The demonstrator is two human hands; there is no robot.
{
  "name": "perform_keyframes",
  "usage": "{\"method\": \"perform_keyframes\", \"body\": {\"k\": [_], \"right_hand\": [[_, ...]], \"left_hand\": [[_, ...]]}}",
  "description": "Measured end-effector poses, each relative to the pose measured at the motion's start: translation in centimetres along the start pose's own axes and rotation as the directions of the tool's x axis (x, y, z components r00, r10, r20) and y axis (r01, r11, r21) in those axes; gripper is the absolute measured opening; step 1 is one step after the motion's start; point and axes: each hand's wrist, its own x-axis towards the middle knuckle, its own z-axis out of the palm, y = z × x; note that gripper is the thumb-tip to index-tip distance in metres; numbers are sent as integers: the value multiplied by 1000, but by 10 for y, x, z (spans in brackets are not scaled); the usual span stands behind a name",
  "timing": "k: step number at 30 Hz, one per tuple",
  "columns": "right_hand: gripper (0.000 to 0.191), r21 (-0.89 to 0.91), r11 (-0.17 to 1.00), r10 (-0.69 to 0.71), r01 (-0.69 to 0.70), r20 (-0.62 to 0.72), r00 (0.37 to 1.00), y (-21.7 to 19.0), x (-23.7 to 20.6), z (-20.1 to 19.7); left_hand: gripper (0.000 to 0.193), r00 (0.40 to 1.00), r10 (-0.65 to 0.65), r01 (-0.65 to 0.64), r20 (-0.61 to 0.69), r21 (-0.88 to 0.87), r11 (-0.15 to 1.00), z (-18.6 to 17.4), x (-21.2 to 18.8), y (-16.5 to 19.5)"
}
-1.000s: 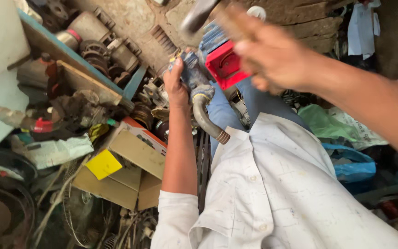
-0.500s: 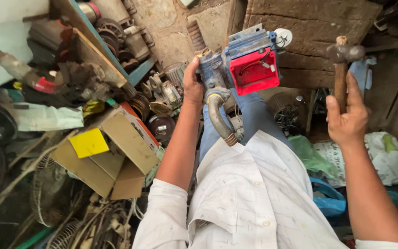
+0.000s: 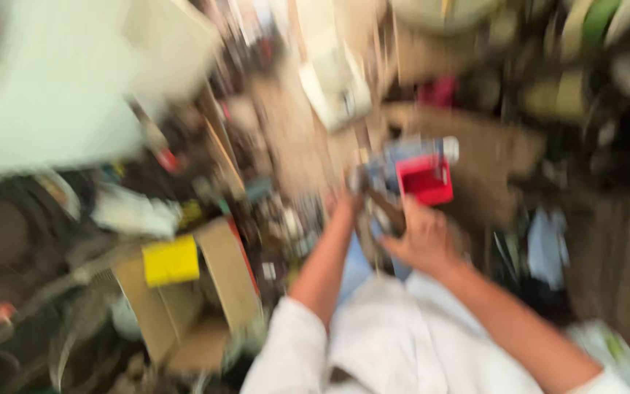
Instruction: The person sits on the floor of a cluttered repair workshop working on a water pump assembly. They use a long metal rod to work inside the pump housing, reposition the pump repeatedly, and strike components with a hammer to seat or free parts.
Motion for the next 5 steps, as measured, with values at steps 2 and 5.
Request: {"method": "perform_keyframes", "body": {"k": [2, 5], "right_hand": [[63, 48, 993, 110, -112, 39, 993, -10, 8, -4], [62, 139, 936, 313, -323, 90, 945, -12, 7, -7]], "left_hand": [[90, 999, 20, -5, 40, -338, 941, -19, -1, 13], [64, 926, 362, -148, -104, -984, 96, -35, -14, 36]]}}
